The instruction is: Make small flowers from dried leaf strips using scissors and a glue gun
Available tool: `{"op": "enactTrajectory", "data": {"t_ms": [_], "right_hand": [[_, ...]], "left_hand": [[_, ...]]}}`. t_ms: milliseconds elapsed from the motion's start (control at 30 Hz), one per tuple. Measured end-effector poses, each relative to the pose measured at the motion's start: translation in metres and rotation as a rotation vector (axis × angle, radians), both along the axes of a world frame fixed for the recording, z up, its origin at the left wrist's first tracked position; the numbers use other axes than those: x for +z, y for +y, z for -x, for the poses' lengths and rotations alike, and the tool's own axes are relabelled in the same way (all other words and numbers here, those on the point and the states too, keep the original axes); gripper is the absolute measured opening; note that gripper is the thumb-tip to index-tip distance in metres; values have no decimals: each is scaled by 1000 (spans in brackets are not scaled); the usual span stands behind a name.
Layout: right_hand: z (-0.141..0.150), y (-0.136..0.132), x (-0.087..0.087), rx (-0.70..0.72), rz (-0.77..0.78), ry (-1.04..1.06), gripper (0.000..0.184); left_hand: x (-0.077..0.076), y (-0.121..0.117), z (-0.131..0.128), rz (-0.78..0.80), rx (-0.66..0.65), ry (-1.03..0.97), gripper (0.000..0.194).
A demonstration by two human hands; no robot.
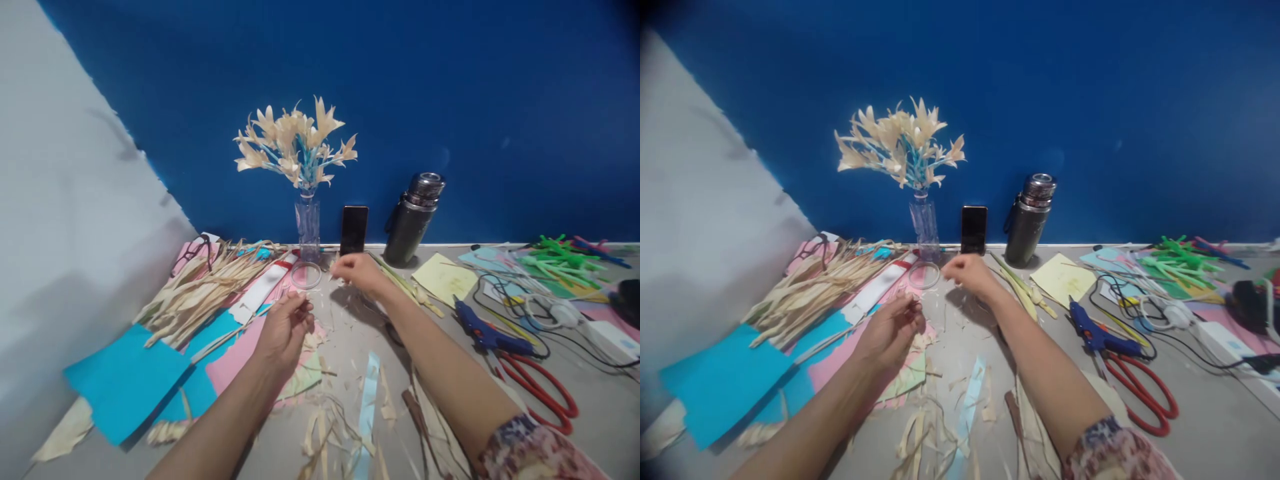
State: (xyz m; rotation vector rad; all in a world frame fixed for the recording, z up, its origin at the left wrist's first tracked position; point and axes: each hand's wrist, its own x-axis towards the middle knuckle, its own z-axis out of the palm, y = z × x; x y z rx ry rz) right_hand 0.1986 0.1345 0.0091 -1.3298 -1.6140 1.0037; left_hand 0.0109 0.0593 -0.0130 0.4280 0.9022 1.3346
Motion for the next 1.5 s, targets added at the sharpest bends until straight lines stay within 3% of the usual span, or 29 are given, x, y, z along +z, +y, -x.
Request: {"op": "enactTrajectory", "data": {"t_ms": [67,167,300,467,567,1000,1200,1500], "right_hand": [[-23,13,-2,-182,-66,-77,23],[-43,27,-14,-257,-76,-212,24],[-36,27,-29,-194,-131,-414,16],[-23,18,-29,-88,-203,-605,21],[-25,17,-30,-79,-203,-674,14],[-42,32,-37,-179,-171,-578,21],[-39,31,-37,-219,-194,-629,22],[-33,29,-42,-154,-206,-710,18]], "left_hand": [[0,-1,-1,0,5,10,17],[1,-3,-2,3,-15,28,14],[1,-6,-3,-21,-59,64,14],[1,-7,-3,-57,-116,112,15],[1,-8,-3,-51,-128,116,16],[-3,-5,-3,-46,-146,122,17],[-5,-6,-3,-57,-147,122,17],[-6,-5,-3,-53,-162,156,17]]}}
